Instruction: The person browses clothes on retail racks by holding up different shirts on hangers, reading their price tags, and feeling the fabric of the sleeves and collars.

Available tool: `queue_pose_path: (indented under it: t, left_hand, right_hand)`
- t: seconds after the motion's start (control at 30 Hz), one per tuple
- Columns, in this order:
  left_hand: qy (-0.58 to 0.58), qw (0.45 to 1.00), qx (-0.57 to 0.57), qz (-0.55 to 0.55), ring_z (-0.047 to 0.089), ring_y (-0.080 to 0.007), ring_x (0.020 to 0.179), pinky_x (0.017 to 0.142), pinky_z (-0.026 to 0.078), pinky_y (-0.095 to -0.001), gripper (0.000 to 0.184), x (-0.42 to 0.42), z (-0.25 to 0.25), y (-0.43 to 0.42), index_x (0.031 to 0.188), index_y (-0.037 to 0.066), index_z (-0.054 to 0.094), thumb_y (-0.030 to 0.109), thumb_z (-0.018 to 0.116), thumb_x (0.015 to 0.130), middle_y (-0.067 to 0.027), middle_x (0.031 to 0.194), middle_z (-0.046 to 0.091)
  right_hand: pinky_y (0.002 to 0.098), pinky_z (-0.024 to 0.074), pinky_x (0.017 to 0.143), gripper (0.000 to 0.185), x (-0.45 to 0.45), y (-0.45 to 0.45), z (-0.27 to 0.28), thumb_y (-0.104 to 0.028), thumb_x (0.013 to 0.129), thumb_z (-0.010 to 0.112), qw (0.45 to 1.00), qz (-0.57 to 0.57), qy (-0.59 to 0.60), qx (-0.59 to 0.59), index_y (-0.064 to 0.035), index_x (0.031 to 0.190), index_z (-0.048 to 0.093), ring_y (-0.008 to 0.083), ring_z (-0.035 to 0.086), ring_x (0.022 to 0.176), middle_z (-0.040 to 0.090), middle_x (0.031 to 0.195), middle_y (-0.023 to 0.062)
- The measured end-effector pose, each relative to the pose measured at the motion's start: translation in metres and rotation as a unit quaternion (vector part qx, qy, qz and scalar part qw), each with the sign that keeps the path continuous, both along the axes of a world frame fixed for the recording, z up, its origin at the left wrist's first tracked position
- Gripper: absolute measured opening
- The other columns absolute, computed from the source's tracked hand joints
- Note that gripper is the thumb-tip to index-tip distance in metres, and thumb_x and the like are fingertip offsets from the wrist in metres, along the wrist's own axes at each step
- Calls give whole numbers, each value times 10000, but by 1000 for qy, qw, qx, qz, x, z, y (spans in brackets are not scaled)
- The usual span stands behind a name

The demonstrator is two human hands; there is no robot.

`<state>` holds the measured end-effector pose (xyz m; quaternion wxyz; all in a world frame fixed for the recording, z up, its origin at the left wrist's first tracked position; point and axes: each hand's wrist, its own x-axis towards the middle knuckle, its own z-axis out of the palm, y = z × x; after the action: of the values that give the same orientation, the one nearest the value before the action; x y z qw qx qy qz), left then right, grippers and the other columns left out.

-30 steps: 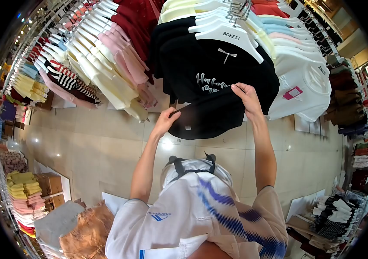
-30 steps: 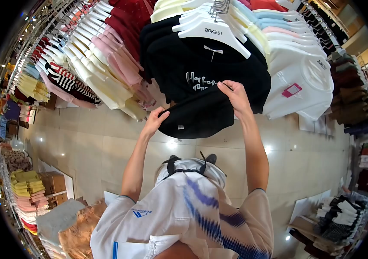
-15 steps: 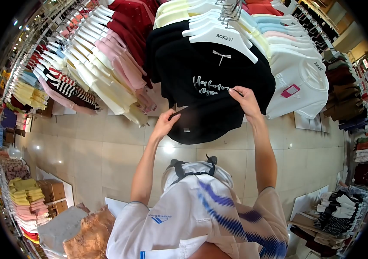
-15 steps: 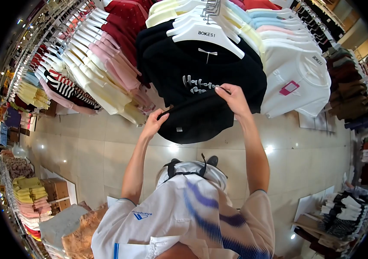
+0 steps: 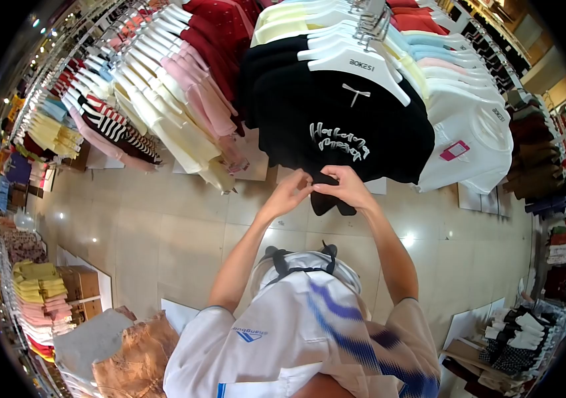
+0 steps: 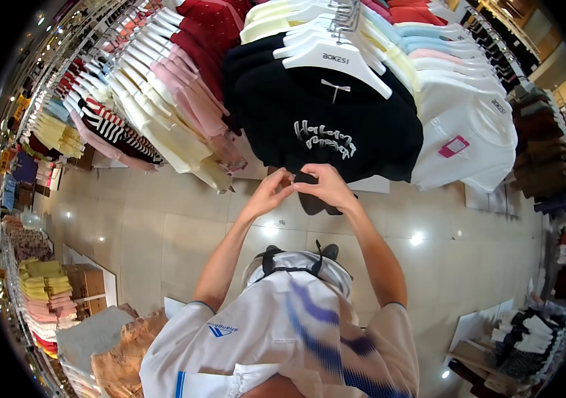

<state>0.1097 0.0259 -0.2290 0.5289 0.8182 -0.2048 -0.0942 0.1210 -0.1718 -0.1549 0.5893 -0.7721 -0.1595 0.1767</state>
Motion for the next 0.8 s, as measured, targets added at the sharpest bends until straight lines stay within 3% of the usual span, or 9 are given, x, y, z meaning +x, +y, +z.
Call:
queue_pose_path:
  t: [0.1, 0.13, 0.17, 0.23, 0.27, 0.5, 0.63, 0.77, 0.8]
  left_hand:
    - [-99, 985, -138, 27, 506, -260, 921, 777, 425, -336, 261, -9, 5, -15, 1027, 30, 542, 174, 645, 835, -132, 956, 497]
    - [-133, 987, -87, 12, 503, -277, 921, 765, 422, -355, 249, -9, 3, -14, 1021, 27, 545, 158, 637, 830, -126, 947, 506]
    - [-168, 985, -36, -3, 499, -294, 921, 752, 420, -373, 239, -8, 1, -14, 1015, 24, 549, 142, 629, 824, -120, 938, 515]
    - [-148, 988, -32, 7, 511, -303, 883, 731, 427, -369, 218, -6, -6, -13, 971, 5, 549, 100, 642, 798, -130, 919, 526]
    - [-128, 991, -27, 15, 522, -313, 845, 709, 434, -366, 201, -5, -10, -12, 927, -15, 550, 58, 655, 772, -139, 900, 537]
    - [-164, 986, -8, 43, 540, -362, 832, 709, 429, -407, 171, -5, -9, -3, 807, -20, 531, 98, 654, 793, -172, 877, 566]
    - [-178, 983, -31, 44, 518, -357, 846, 707, 421, -422, 130, -3, -7, -1, 852, -1, 547, 101, 617, 813, -153, 810, 542]
    - [-167, 985, 1, 47, 530, -347, 881, 737, 430, -409, 363, -6, -24, 7, 994, -11, 523, 232, 690, 782, -165, 976, 526]
    - [-183, 981, 21, 57, 531, -340, 886, 744, 432, -402, 483, -11, -28, 10, 1036, -14, 498, 314, 723, 762, -176, 1045, 497]
  right_hand:
    - [244, 439, 621, 226, -1, -5, -3, -157, 741, 735, 998, 45, 31, -23, 14, 862, 650, 56, 527, 678, 617, 705, 19]
    - [268, 457, 624, 244, 0, -4, -5, -158, 725, 736, 998, 58, -6, -37, 16, 873, 651, 128, 607, 670, 656, 735, 76]
    - [268, 457, 624, 244, 1, -4, -6, -158, 725, 736, 997, 61, -7, -38, 16, 873, 651, 128, 607, 670, 656, 735, 76]
    - [317, 475, 636, 261, 1, -3, -1, -166, 704, 740, 974, 31, -165, -151, 11, 875, 653, 259, 646, 693, 662, 761, 143]
    - [363, 478, 655, 255, 0, -4, 3, -178, 697, 743, 970, 10, -165, -179, -6, 864, 656, 341, 626, 742, 644, 774, 176]
    - [374, 454, 584, 203, 4, -11, 0, -192, 723, 741, 947, -30, -187, -259, -29, 809, 655, 313, 608, 632, 614, 659, 150]
    - [378, 442, 559, 200, 4, -8, -5, -205, 733, 734, 948, -43, -203, -243, -40, 811, 652, 296, 591, 585, 592, 622, 142]
    - [400, 470, 612, 218, 3, 2, -16, -225, 754, 711, 942, -41, -203, -263, -58, 876, 643, 329, 625, 699, 635, 720, 149]
    - [359, 467, 582, 190, 4, 2, -31, -171, 742, 715, 936, -43, -253, -240, -32, 846, 638, 292, 621, 641, 635, 712, 144]
